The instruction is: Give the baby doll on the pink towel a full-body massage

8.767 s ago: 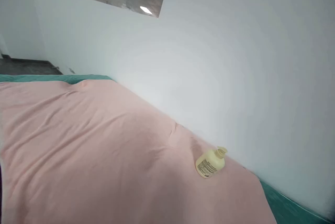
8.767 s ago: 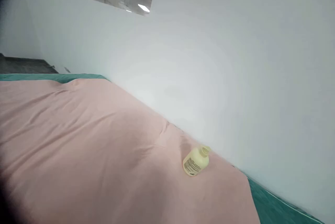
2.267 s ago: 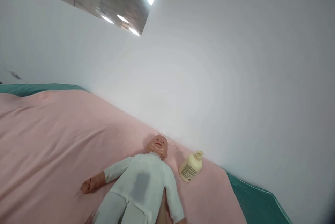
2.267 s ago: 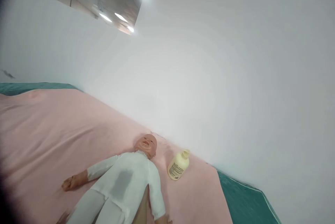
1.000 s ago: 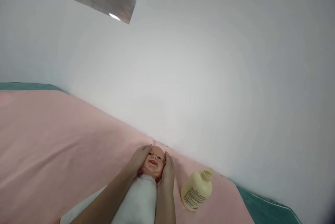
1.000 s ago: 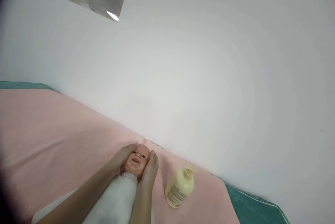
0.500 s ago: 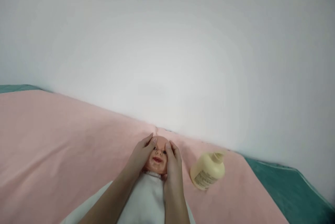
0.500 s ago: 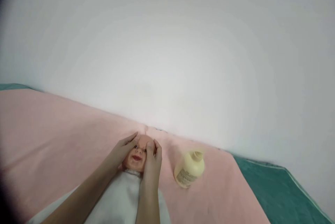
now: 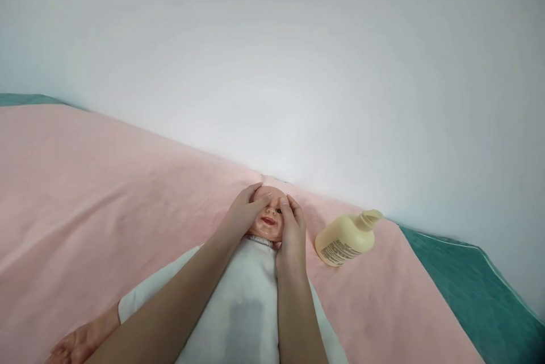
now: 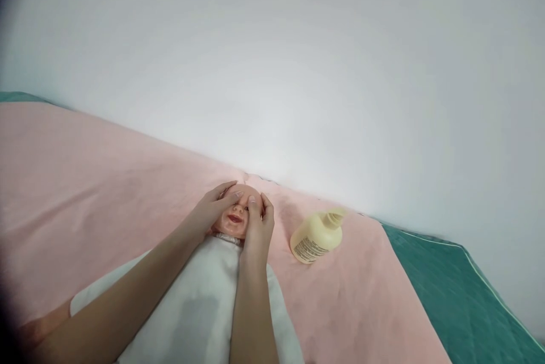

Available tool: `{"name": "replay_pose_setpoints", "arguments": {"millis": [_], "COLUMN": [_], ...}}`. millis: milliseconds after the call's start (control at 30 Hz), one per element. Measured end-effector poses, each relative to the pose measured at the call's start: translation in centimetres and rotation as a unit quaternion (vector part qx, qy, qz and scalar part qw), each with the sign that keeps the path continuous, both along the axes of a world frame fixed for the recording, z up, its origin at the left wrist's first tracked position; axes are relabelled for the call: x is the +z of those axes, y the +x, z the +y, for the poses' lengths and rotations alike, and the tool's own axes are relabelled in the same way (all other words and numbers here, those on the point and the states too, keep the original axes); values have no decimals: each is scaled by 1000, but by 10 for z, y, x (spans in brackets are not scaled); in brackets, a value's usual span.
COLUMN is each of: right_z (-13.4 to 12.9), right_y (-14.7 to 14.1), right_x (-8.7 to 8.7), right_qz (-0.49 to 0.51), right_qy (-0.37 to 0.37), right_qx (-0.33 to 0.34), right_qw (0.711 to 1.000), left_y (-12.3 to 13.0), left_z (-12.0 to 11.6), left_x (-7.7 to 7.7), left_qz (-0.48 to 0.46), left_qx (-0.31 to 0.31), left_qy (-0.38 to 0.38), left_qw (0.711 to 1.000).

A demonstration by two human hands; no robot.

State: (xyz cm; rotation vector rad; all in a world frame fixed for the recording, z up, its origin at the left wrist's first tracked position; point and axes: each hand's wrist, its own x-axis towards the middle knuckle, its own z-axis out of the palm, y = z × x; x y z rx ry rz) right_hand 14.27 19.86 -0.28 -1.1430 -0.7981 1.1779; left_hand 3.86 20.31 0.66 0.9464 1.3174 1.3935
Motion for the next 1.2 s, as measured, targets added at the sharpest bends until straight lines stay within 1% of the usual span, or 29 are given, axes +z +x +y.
{"name": "replay_pose_setpoints", "arguments": {"millis": [133,300,400,600,700,800,900,967,1033,1200], "right_z": [2,4,6,8,10,10,8,6,5,8], "right_y": [1,4,4,4,6,7,7,6,4,2], "right_x": [-4,-9,-10,-9,-12,-16,-15,-12,-8,-5], "right_qz": [28,5,12,40,55,57,51,58,68,57], "right_qy": [0,7,2,-4,3,12,17,17,12,-2], "right_qx": [-1,2,-6,-23,-20,-16,-13,-11,-7,-4], "right_qw": [1000,1000,1000,999,998,998,998,998,998,998], "left_y": [1,1,1,2,1,1,0,1,1,1], "left_z": [-1,-5,-4,1,5,11,15,14,10,3], "left_x": [2,7,6,-3,-9,-17,-23,-22,-17,-4], "left_qz": [5,-6,-12,-58,-81,-125,-150,-148,-132,-62], "left_qx": [0,-10,-9,-1,6,12,17,5,-8,0], "left_qy": [-3,-5,-2,11,14,14,32,58,74,38], "left_qw": [1000,1000,1000,998,997,992,988,987,988,997]}}
